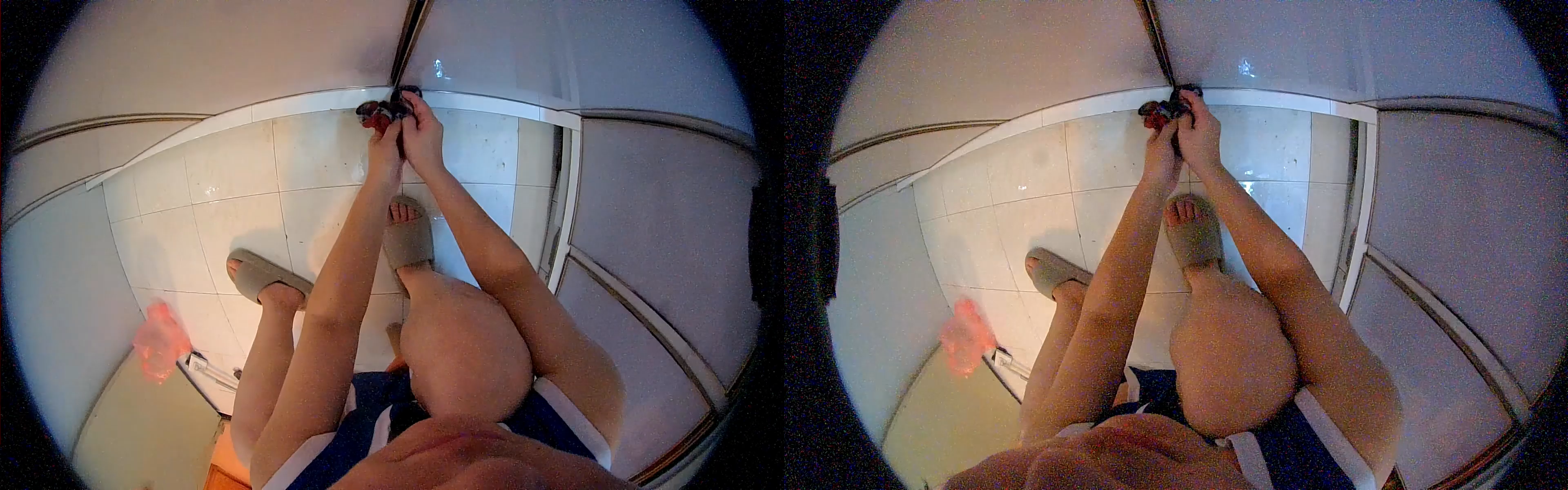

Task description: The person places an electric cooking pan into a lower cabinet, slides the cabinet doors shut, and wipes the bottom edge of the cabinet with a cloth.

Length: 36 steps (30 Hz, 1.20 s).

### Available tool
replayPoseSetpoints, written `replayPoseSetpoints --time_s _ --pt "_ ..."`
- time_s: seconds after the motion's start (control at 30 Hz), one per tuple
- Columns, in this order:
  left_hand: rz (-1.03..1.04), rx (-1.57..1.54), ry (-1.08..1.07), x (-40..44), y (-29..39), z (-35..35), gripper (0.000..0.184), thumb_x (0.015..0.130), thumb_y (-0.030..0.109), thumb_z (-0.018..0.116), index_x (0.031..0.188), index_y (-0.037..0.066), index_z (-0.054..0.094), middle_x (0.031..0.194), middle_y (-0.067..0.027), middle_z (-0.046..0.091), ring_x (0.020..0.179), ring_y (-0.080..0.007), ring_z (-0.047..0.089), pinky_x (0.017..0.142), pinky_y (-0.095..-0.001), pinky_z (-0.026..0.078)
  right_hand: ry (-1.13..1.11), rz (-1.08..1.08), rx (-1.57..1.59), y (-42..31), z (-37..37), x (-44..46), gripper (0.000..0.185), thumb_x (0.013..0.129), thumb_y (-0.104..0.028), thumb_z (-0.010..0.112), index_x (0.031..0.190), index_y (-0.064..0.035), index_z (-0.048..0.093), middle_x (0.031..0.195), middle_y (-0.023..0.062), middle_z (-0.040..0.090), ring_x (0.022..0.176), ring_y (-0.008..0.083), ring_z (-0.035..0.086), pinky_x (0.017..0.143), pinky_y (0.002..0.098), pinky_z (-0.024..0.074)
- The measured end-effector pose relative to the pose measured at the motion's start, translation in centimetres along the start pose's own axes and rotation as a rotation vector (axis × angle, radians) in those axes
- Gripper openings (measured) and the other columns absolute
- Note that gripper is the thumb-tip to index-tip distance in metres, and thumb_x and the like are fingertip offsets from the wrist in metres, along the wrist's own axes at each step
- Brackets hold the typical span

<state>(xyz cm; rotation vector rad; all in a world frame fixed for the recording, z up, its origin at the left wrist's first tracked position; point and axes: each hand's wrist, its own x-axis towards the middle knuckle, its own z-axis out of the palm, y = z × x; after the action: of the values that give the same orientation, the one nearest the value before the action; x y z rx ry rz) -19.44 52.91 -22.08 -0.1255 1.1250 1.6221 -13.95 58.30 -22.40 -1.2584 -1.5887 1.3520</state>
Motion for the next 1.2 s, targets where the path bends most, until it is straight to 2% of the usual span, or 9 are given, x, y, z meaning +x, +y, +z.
replayPoseSetpoints --time_s 0.1,0.23,0.3,0.33,0.7,0.77,0.87,1.0,1.2 --pt "-0.043 -0.050 0.007 -0.3 -0.3 -0.8 0.026 0.091 0.017 0.047 0.110 0.000 0.050 0.101 -0.0104 0.058 0.089 -0.0197 0.058 0.074 -0.0321 0.049 0.012 -0.104 0.008 1.1 0.4 -0.3 0.040 0.079 0.003 0.045 0.117 -0.0071 0.053 0.110 0.0175 0.059 0.101 0.0329 0.058 0.087 0.0360 0.0451" --pt "-0.089 -0.080 -0.048 -0.4 -0.1 -1.2 0.026 0.089 0.018 0.052 0.111 0.003 0.051 0.099 -0.0067 0.058 0.088 -0.0178 0.058 0.076 -0.0310 0.048 0.014 -0.019 0.020 1.3 0.4 0.7 0.037 0.078 0.003 0.046 0.114 -0.0031 0.053 0.109 0.0171 0.060 0.097 0.0311 0.059 0.086 0.0354 0.0450" --pt "-0.074 -0.055 -0.005 -0.7 -0.1 -0.8 0.029 0.092 0.018 0.047 0.114 -0.001 0.048 0.104 -0.0104 0.057 0.094 -0.0203 0.057 0.078 -0.0331 0.048 0.097 0.146 0.167 1.6 0.7 1.3 0.036 0.078 0.005 0.048 0.114 0.0005 0.051 0.106 0.0163 0.060 0.095 0.0268 0.059 0.085 0.0331 0.0451" --pt "-0.070 -0.052 -0.006 -0.7 0.0 -0.6 0.029 0.092 0.018 0.047 0.114 -0.001 0.048 0.104 -0.0104 0.057 0.094 -0.0203 0.057 0.078 -0.0331 0.048 0.146 0.341 0.494 -0.2 0.4 1.2 0.038 0.077 0.006 0.049 0.114 0.0015 0.049 0.103 0.0139 0.058 0.092 0.0230 0.058 0.083 0.0312 0.0456" --pt "-0.004 0.017 0.040 -1.3 1.4 -1.0 0.034 0.090 0.018 0.048 0.118 -0.001 0.044 0.108 -0.0111 0.056 0.099 -0.0211 0.056 0.083 -0.0332 0.048 0.138 0.581 0.932 -3.2 0.8 1.0 0.045 0.076 0.006 0.051 0.120 -0.0008 0.044 0.098 0.0090 0.056 0.086 0.0205 0.055 0.076 0.0323 0.0474" --pt "0.028 0.019 0.071 -1.4 1.5 -1.2 0.034 0.090 0.018 0.049 0.119 0.000 0.043 0.108 -0.0107 0.056 0.099 -0.0211 0.056 0.083 -0.0333 0.048 -0.052 0.639 0.970 -2.6 1.0 1.5 0.046 0.076 0.006 0.052 0.121 -0.0009 0.044 0.096 0.0079 0.056 0.085 0.0205 0.055 0.078 0.0321 0.0466" --pt "0.054 0.018 0.097 -2.1 2.5 -1.3 0.034 0.090 0.018 0.049 0.120 0.003 0.043 0.109 -0.0098 0.055 0.099 -0.0209 0.056 0.082 -0.0334 0.048 -0.097 0.617 0.964 -4.2 1.7 0.9 0.047 0.076 0.005 0.052 0.122 -0.0005 0.045 0.097 0.0074 0.057 0.086 0.0203 0.055 0.080 0.0317 0.0457" --pt "0.062 0.037 0.070 -2.2 2.5 -1.3 0.034 0.090 0.018 0.050 0.119 0.003 0.043 0.110 -0.0097 0.055 0.099 -0.0215 0.055 0.082 -0.0339 0.049 0.012 0.626 0.867 -4.9 1.7 0.4 0.046 0.077 0.003 0.049 0.123 -0.0007 0.045 0.099 0.0093 0.056 0.089 0.0224 0.054 0.082 0.0329 0.0450" --pt "-0.008 0.119 -0.053 -2.1 2.2 0.2 0.034 0.090 0.018 0.052 0.118 0.002 0.043 0.111 -0.0113 0.054 0.101 -0.0226 0.055 0.085 -0.0337 0.049 -0.018 0.650 1.125 -1.7 -1.3 2.5 0.045 0.080 0.003 0.039 0.126 0.0007 0.040 0.114 0.0152 0.051 0.103 0.0305 0.051 0.093 0.0435 0.0416"
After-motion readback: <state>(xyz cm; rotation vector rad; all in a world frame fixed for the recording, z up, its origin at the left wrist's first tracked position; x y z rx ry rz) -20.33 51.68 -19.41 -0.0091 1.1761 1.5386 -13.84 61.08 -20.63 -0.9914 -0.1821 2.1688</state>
